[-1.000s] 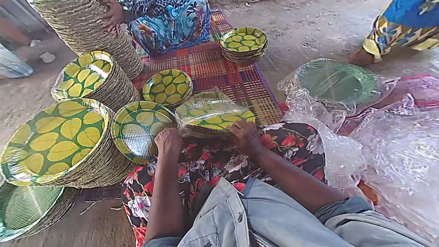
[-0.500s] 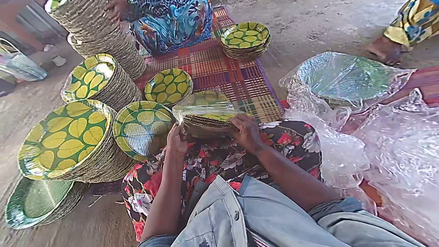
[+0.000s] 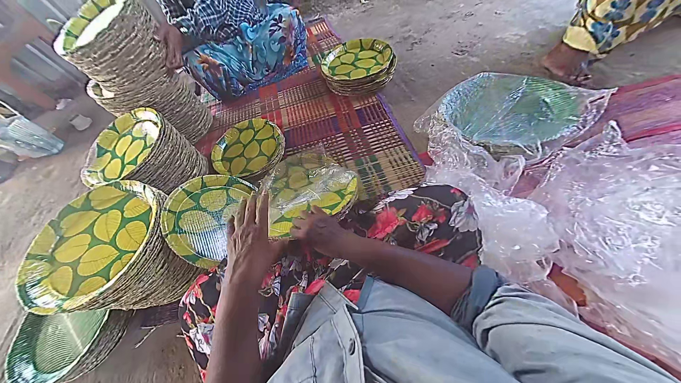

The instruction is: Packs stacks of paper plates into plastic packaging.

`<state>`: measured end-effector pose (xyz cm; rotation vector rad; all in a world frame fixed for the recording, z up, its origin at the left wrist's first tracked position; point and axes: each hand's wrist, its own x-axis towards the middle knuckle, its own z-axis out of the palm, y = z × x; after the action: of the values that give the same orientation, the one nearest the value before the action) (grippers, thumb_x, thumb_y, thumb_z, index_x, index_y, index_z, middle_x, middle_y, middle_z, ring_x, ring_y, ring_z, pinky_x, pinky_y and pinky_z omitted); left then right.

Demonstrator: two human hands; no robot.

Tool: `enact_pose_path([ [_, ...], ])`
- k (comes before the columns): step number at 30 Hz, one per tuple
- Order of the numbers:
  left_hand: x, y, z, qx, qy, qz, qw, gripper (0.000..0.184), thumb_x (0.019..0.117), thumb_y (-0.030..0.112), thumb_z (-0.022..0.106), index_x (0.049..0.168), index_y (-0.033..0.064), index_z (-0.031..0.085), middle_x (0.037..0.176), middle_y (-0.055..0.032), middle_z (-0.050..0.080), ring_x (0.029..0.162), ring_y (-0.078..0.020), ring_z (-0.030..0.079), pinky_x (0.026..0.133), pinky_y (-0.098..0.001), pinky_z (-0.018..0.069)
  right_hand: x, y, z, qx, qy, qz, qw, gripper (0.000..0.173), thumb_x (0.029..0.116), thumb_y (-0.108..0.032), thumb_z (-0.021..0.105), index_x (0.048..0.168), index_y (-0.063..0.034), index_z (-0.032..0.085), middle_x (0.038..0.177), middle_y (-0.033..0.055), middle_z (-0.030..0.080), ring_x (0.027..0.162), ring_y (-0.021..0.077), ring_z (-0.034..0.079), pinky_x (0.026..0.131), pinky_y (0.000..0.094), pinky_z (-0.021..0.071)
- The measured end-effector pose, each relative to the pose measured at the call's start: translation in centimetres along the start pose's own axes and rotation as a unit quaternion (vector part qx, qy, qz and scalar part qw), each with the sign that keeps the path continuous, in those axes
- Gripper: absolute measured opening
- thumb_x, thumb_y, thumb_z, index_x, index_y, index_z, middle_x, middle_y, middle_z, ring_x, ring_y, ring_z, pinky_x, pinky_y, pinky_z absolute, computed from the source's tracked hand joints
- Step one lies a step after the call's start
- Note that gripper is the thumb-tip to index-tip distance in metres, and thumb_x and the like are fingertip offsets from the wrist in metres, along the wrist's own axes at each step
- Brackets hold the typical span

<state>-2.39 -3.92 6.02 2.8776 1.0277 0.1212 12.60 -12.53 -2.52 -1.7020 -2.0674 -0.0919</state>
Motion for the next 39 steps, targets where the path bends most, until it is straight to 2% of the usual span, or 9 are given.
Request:
enact_pose_path([
  [4, 0.8, -0.5, 3.3, -0.009, -0.034, 0.038, 0.999, 0.071, 0.0857, 0.012, 0.078, 0.151, 0.0061, 0.049, 0.156, -0.0170, 0.047, 0.152, -0.0371, 0.032, 0.121, -0.0659, 0.0148, 2.1, -0.7, -1.7, -0.021, -0.054, -0.028, 0.998, 0.020, 0.0976, 0.003, 0.056, 0.104, -0.0007, 0.074, 0.099, 0.0147, 0.071, 0.103, 0.0327, 0.066, 0.090, 0.0499, 0.0473],
  [7, 1.5, -1.4, 5.9, -0.064, -0.003, 0.031, 0.997, 0.030, 0.0930, 0.007, 0.067, 0.122, 0.0000, 0.070, 0.120, -0.0207, 0.071, 0.121, -0.0391, 0.063, 0.108, -0.0604, 0.0411, 2.1, 0.1, -1.6, -0.013, -0.036, -0.041, 0.998, 0.021, 0.1013, 0.000, 0.051, 0.107, -0.0016, 0.071, 0.099, 0.0138, 0.072, 0.105, 0.0318, 0.067, 0.099, 0.0526, 0.0455],
  [10, 1.7, -2.1, 7.3, -0.107, 0.045, 0.062, 0.991, 0.023, 0.0949, 0.011, 0.066, 0.114, 0.0021, 0.075, 0.109, -0.0194, 0.075, 0.111, -0.0395, 0.069, 0.102, -0.0611, 0.0455, 0.5, 2.3, -2.0, 0.022, 0.150, 0.003, 0.988, 0.024, 0.1008, -0.025, 0.061, 0.113, -0.0104, 0.076, 0.114, 0.0086, 0.074, 0.116, 0.0272, 0.066, 0.111, 0.0537, 0.0412],
  [13, 1.6, -2.7, 7.1, -0.136, 0.053, 0.060, 0.988, 0.030, 0.0917, 0.004, 0.068, 0.121, 0.0039, 0.074, 0.119, -0.0187, 0.073, 0.117, -0.0406, 0.066, 0.105, -0.0618, 0.0436, -0.6, 6.4, -4.2, 0.087, 0.322, 0.214, 0.918, 0.030, 0.0992, -0.010, 0.058, 0.125, 0.0028, 0.066, 0.127, 0.0215, 0.066, 0.121, 0.0373, 0.062, 0.101, 0.0541, 0.0474],
  [16, 1.6, -3.9, 7.0, -0.188, 0.086, 0.057, 0.977, 0.034, 0.0872, 0.000, 0.069, 0.121, 0.0008, 0.073, 0.117, -0.0224, 0.072, 0.114, -0.0438, 0.066, 0.100, -0.0652, 0.0453, -1.0, 11.8, -3.8, 0.261, 0.265, 0.444, 0.815, 0.047, 0.1103, -0.022, 0.041, 0.146, 0.0075, 0.045, 0.148, 0.0293, 0.049, 0.141, 0.0388, 0.046, 0.117, 0.0490, 0.0365],
  [20, 1.7, -4.6, 6.7, -0.229, 0.098, 0.024, 0.968, 0.035, 0.0895, 0.009, 0.072, 0.123, -0.0018, 0.071, 0.117, -0.0253, 0.071, 0.113, -0.0433, 0.067, 0.098, -0.0641, 0.0470, 0.1, 12.6, -2.0, 0.499, 0.222, 0.460, 0.700, 0.048, 0.1111, -0.026, 0.043, 0.148, 0.0039, 0.044, 0.148, 0.0250, 0.050, 0.133, 0.0294, 0.051, 0.109, 0.0458, 0.0405],
  [26, 1.3, -5.1, 6.6, -0.254, 0.111, -0.004, 0.961, 0.037, 0.0911, 0.014, 0.073, 0.123, -0.0040, 0.070, 0.116, -0.0240, 0.072, 0.112, -0.0383, 0.068, 0.102, -0.0576, 0.0471, 3.3, 15.9, -1.0, 0.401, 0.210, 0.452, 0.769, 0.036, 0.1047, -0.017, 0.056, 0.132, 0.0064, 0.059, 0.125, 0.0271, 0.064, 0.113, 0.0361, 0.064, 0.101, 0.0507, 0.0481],
  [33, 1.4, -5.3, 6.4, -0.271, 0.149, -0.026, 0.951, 0.038, 0.0888, 0.013, 0.076, 0.120, -0.0072, 0.070, 0.111, -0.0249, 0.072, 0.105, -0.0346, 0.070, 0.098, -0.0515, 0.0510, 3.1, 15.9, -1.7, 0.375, 0.299, 0.425, 0.768, 0.028, 0.1077, -0.013, 0.045, 0.115, 0.0091, 0.061, 0.094, 0.0180, 0.063, 0.080, 0.0209, 0.059, 0.078, 0.0391, 0.0493],
  [39, 2.5, -5.1, 5.6, -0.302, 0.131, -0.045, 0.943, 0.035, 0.0914, 0.017, 0.074, 0.117, -0.0064, 0.069, 0.100, -0.0175, 0.073, 0.091, -0.0181, 0.071, 0.088, -0.0390, 0.0556, 1.8, 12.8, -3.1, 0.122, 0.286, 0.369, 0.876, 0.024, 0.0989, -0.003, 0.050, 0.115, 0.0096, 0.063, 0.120, 0.0287, 0.064, 0.118, 0.0434, 0.061, 0.100, 0.0555, 0.0485],
])
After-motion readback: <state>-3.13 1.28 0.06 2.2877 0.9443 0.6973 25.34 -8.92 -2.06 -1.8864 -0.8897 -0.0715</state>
